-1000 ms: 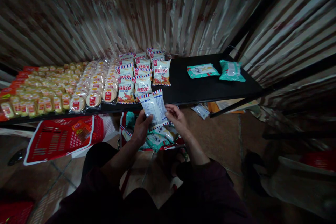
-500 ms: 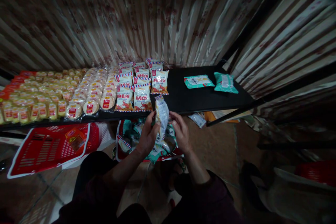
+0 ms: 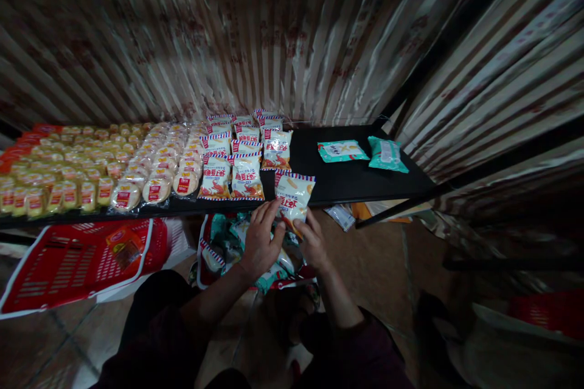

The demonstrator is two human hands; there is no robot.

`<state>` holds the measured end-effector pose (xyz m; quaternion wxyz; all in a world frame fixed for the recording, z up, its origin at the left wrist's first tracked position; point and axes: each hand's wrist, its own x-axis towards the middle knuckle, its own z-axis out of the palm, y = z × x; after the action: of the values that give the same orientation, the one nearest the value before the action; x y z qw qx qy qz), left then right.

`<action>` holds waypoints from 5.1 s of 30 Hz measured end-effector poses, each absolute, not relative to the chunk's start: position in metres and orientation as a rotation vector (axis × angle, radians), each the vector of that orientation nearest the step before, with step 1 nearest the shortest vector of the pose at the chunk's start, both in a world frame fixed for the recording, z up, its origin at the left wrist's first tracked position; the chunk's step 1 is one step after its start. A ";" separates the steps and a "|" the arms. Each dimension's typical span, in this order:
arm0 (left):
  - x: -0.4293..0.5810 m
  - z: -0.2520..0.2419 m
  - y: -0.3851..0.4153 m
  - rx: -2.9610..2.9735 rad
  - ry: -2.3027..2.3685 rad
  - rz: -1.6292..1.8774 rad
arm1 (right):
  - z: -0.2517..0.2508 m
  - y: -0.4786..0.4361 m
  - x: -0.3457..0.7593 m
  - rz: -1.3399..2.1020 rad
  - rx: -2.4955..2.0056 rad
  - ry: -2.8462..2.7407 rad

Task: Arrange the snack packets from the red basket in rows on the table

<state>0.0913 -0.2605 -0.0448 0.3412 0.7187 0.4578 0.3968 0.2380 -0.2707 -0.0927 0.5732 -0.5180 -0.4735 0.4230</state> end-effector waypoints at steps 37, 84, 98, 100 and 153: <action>0.123 -0.052 -0.195 1.314 1.264 1.273 | -0.072 -0.213 0.249 1.088 -1.199 -0.968; 0.144 -0.079 -0.179 2.052 1.417 0.974 | -0.076 -0.133 0.247 0.581 -1.647 -1.278; 0.145 -0.079 -0.178 2.112 1.443 0.918 | -0.076 -0.122 0.250 0.795 -1.683 -1.121; 0.145 -0.079 -0.178 2.126 1.444 0.917 | -0.077 -0.121 0.251 0.812 -1.666 -1.143; 0.147 -0.089 -0.164 2.482 1.487 1.006 | -0.052 -0.025 0.283 0.905 -1.426 -1.073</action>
<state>0.1465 -0.1639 -0.0890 0.0393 0.8095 0.4851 0.3283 0.2833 -0.0254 -0.0517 0.5397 -0.6000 -0.4515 0.3807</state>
